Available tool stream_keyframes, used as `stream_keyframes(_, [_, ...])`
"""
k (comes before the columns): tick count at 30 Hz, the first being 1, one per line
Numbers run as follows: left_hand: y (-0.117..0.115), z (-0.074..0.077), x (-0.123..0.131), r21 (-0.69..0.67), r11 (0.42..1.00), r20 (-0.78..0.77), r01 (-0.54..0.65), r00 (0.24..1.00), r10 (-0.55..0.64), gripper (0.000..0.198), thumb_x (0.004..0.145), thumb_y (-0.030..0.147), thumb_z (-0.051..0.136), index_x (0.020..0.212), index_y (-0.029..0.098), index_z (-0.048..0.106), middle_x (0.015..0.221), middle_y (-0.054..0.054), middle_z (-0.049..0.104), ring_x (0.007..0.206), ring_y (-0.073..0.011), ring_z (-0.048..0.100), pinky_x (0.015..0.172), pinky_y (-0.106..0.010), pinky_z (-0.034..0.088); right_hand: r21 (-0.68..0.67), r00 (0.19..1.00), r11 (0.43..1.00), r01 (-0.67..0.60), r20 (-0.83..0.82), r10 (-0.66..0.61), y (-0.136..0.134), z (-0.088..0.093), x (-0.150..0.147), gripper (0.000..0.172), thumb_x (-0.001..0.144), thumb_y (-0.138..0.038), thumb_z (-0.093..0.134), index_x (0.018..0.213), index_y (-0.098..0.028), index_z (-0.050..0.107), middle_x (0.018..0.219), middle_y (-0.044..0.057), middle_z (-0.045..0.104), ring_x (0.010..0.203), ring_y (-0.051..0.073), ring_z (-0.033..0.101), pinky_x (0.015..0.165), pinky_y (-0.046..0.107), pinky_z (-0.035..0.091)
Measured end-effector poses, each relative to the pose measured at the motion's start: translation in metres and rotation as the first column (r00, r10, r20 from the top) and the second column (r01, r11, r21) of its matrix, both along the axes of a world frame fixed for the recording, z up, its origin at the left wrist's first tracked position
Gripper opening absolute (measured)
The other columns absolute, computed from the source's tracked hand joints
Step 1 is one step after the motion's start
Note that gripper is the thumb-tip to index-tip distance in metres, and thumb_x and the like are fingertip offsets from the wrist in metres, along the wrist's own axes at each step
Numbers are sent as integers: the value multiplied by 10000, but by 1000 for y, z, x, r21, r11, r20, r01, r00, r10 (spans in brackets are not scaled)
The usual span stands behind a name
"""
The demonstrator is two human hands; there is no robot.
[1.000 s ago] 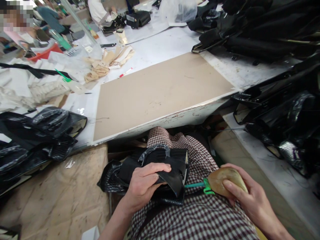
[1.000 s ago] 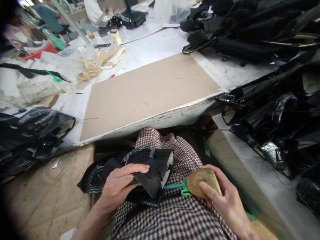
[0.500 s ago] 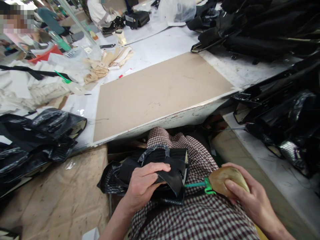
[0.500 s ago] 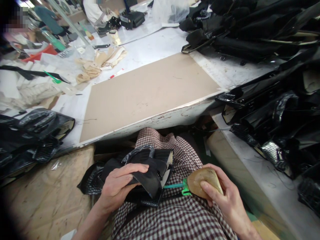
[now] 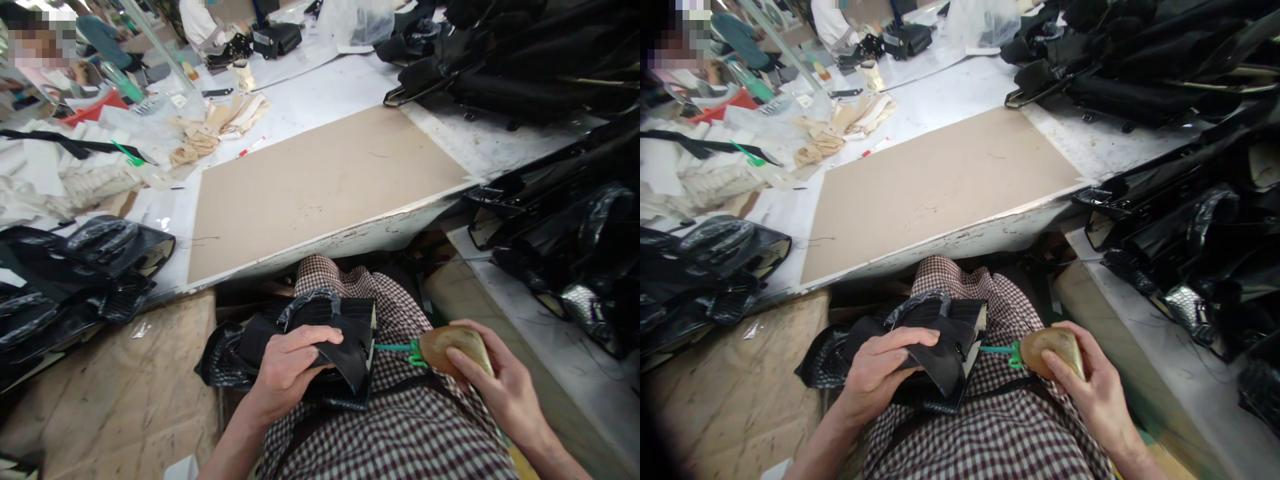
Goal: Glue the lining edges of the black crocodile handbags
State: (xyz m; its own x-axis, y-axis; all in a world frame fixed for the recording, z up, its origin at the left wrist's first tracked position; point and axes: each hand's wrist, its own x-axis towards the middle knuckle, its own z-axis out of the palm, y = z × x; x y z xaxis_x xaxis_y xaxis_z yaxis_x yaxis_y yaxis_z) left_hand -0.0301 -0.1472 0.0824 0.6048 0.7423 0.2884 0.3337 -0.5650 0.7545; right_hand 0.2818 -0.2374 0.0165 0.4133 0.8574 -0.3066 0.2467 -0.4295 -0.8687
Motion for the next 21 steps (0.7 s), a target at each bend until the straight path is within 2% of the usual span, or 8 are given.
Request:
stream_keyframes(11, [1,1,0,10,1000,-3,3,1000,-3,75,917,113,626,916,130,699,1048,-111,751,972,-204,734,867,-265,610,64,999,997,-38,26,37,7,-2,-1,473,739,-505,749,1099,-224,622,948,41,727,788,251,695,678,294,595])
stream_keyframes(17, [1,-1,-2,-5,1000,14,19,1000,-19,90,895,55,632,906,130,680,1075,-114,739,1009,-209,720,891,-273,602,16,1000,1000,24,-13,-24,4,6,-1,459,764,-514,722,1111,-232,617,854,16,724,642,216,677,520,251,557])
stream_keyframes(21, [0,-5,-4,-12,999,-5,42,999,-42,130,879,10,632,920,127,672,1103,-110,730,1036,-202,708,923,-272,582,-4,1000,1000,11,-24,-11,5,3,-1,469,764,-526,721,1106,-220,624,896,29,729,715,235,683,558,259,566])
